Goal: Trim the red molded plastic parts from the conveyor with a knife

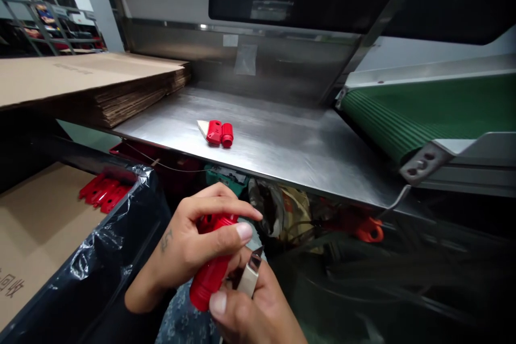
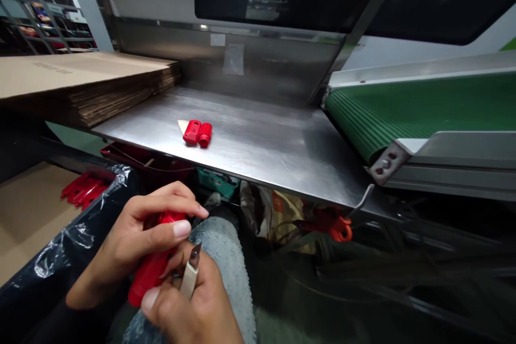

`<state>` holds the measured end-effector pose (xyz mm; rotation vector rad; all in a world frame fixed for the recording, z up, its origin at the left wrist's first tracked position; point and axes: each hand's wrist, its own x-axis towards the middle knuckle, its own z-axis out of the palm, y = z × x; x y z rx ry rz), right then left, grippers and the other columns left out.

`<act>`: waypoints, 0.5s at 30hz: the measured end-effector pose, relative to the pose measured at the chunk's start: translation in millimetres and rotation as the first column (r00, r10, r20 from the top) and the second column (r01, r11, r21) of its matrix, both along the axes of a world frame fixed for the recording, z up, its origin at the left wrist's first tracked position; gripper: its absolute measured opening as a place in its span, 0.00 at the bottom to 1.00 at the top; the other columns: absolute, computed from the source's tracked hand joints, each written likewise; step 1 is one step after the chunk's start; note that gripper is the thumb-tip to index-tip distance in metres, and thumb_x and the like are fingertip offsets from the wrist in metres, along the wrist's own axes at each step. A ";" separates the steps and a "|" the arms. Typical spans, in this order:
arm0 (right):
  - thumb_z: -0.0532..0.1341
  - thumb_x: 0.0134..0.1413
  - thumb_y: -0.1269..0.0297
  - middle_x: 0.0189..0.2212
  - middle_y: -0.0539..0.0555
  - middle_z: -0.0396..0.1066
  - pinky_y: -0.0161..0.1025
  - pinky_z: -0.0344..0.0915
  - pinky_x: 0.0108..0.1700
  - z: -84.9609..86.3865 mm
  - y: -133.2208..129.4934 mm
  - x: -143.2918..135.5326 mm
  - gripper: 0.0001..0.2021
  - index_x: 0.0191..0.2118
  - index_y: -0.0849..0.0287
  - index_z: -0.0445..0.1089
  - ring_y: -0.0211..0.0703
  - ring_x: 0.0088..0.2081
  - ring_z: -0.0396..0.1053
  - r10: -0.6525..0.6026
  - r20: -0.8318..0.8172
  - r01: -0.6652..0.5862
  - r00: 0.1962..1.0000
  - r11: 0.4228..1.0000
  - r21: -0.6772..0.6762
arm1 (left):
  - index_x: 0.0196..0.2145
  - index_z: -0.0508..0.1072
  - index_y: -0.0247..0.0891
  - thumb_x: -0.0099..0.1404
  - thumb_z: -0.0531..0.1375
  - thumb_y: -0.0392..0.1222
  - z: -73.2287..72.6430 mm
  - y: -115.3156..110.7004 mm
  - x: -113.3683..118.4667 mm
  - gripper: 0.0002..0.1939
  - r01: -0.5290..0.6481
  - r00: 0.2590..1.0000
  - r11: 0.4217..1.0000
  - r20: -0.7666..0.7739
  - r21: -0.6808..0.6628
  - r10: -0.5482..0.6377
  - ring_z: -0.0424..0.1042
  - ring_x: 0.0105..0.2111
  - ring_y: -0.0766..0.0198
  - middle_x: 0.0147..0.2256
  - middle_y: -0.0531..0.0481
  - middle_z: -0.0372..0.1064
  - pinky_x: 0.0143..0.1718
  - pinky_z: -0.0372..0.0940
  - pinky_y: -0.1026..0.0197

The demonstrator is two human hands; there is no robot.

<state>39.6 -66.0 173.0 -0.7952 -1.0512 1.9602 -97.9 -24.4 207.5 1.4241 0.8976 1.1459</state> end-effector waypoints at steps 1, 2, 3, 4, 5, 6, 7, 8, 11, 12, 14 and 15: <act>0.66 0.44 0.54 0.20 0.42 0.55 0.34 0.47 0.25 -1.1 -1.0 -0.2 0.15 0.30 0.57 0.62 0.29 0.21 0.50 0.008 -0.026 -0.009 1.000 1.000 -0.023 | 0.37 0.80 0.43 0.60 0.64 0.44 -1.0 0.7 -0.1 0.08 0.010 1.000 1.000 -0.007 -0.004 -0.010 0.67 0.34 0.65 0.38 0.51 0.66 0.36 0.61 0.63; 0.65 0.45 0.55 0.18 0.41 0.53 0.33 0.45 0.23 -2.1 -2.0 -0.5 0.13 0.31 0.56 0.61 0.28 0.19 0.47 0.020 -0.057 -0.023 0.998 0.998 -0.054 | 0.38 0.80 0.43 0.60 0.63 0.43 -2.0 1.6 -0.2 0.08 0.022 1.000 1.000 -0.006 0.001 -0.022 0.67 0.35 0.65 0.38 0.51 0.67 0.37 0.61 0.62; 0.63 0.47 0.58 0.16 0.39 0.50 0.32 0.42 0.22 -3.0 -2.8 -0.9 0.11 0.31 0.55 0.60 0.27 0.17 0.44 0.033 -0.088 -0.040 0.996 0.995 -0.086 | 0.38 0.80 0.42 0.60 0.63 0.43 -2.8 2.6 -0.3 0.09 0.038 0.999 0.999 0.001 0.010 -0.038 0.66 0.35 0.65 0.38 0.50 0.67 0.37 0.61 0.62; 0.62 0.48 0.61 0.15 0.38 0.47 0.32 0.40 0.21 -3.9 -3.4 -1.2 0.09 0.31 0.54 0.59 0.26 0.16 0.41 0.044 -0.116 -0.058 0.992 0.991 -0.117 | 0.38 0.80 0.41 0.60 0.63 0.42 -3.4 3.6 -0.2 0.09 0.057 0.998 0.998 0.010 0.017 -0.057 0.66 0.35 0.65 0.37 0.50 0.67 0.37 0.60 0.62; 0.60 0.49 0.63 0.14 0.37 0.45 0.31 0.38 0.20 -4.9 -3.8 -1.6 0.08 0.32 0.53 0.58 0.26 0.15 0.39 0.050 -0.133 -0.068 0.990 0.988 -0.139 | 0.38 0.80 0.40 0.60 0.62 0.42 -3.7 4.6 -0.1 0.09 0.079 0.997 0.997 0.017 0.018 -0.080 0.66 0.35 0.64 0.37 0.50 0.68 0.37 0.60 0.61; 0.60 0.49 0.64 0.14 0.37 0.45 0.31 0.38 0.19 -6.3 -3.9 -2.0 0.08 0.32 0.53 0.57 0.26 0.15 0.38 0.051 -0.137 -0.072 0.989 0.986 -0.149 | 0.38 0.80 0.39 0.60 0.62 0.41 -3.8 5.7 0.1 0.09 0.099 0.995 0.995 0.026 0.012 -0.099 0.66 0.35 0.64 0.36 0.49 0.68 0.37 0.60 0.61; 0.60 0.49 0.63 0.14 0.37 0.46 0.31 0.39 0.19 -8.2 -3.7 -2.3 0.08 0.31 0.53 0.58 0.26 0.15 0.39 0.043 -0.127 -0.061 0.991 0.989 -0.136 | 0.38 0.80 0.38 0.60 0.62 0.40 -3.5 6.6 0.4 0.09 0.113 0.993 0.994 0.034 0.001 -0.113 0.66 0.35 0.63 0.36 0.49 0.68 0.37 0.60 0.60; 0.62 0.48 0.60 0.15 0.39 0.49 0.31 0.41 0.20 -10.6 -3.4 -2.5 0.10 0.31 0.54 0.59 0.26 0.16 0.42 0.027 -0.108 -0.037 0.994 0.994 -0.100 | 0.38 0.80 0.38 0.60 0.62 0.39 -3.1 7.5 0.7 0.10 0.116 0.992 0.993 0.041 -0.010 -0.116 0.66 0.35 0.62 0.36 0.48 0.68 0.38 0.59 0.59; 0.65 0.44 0.48 0.21 0.45 0.58 0.34 0.50 0.27 -19.2 -1.5 -2.2 0.18 0.31 0.57 0.62 0.30 0.23 0.52 -0.054 -0.012 0.054 0.998 0.997 0.054 | 0.38 0.80 0.38 0.60 0.61 0.40 -2.6 9.7 1.7 0.10 0.091 0.995 0.996 0.036 -0.011 -0.091 0.65 0.35 0.62 0.37 0.48 0.68 0.37 0.59 0.59; 0.66 0.42 0.45 0.23 0.46 0.61 0.35 0.51 0.29 -21.4 -0.3 -1.9 0.21 0.30 0.57 0.62 0.32 0.25 0.54 -0.075 0.026 0.073 0.997 0.993 0.090 | 0.38 0.80 0.38 0.60 0.62 0.41 -3.3 9.9 2.2 0.10 0.076 0.997 0.997 0.024 -0.005 -0.076 0.65 0.35 0.62 0.36 0.48 0.68 0.37 0.59 0.58; 0.66 0.41 0.42 0.24 0.47 0.62 0.36 0.54 0.30 -22.1 3.7 -1.2 0.23 0.30 0.57 0.63 0.33 0.26 0.56 -0.095 0.100 0.081 0.990 0.988 0.133 | 0.38 0.81 0.40 0.60 0.62 0.42 -7.2 9.8 2.9 0.10 0.037 0.999 0.999 0.005 0.010 -0.037 0.65 0.34 0.62 0.36 0.48 0.67 0.37 0.58 0.58; 0.66 0.43 0.42 0.24 0.48 0.63 0.36 0.55 0.29 -19.9 6.7 -1.3 0.22 0.30 0.56 0.64 0.34 0.26 0.58 -0.098 0.126 0.077 0.987 0.984 0.162 | 0.38 0.81 0.40 0.59 0.63 0.44 -10.5 9.9 3.0 0.10 0.028 1.000 1.000 0.014 0.014 -0.028 0.65 0.34 0.62 0.35 0.48 0.67 0.36 0.58 0.58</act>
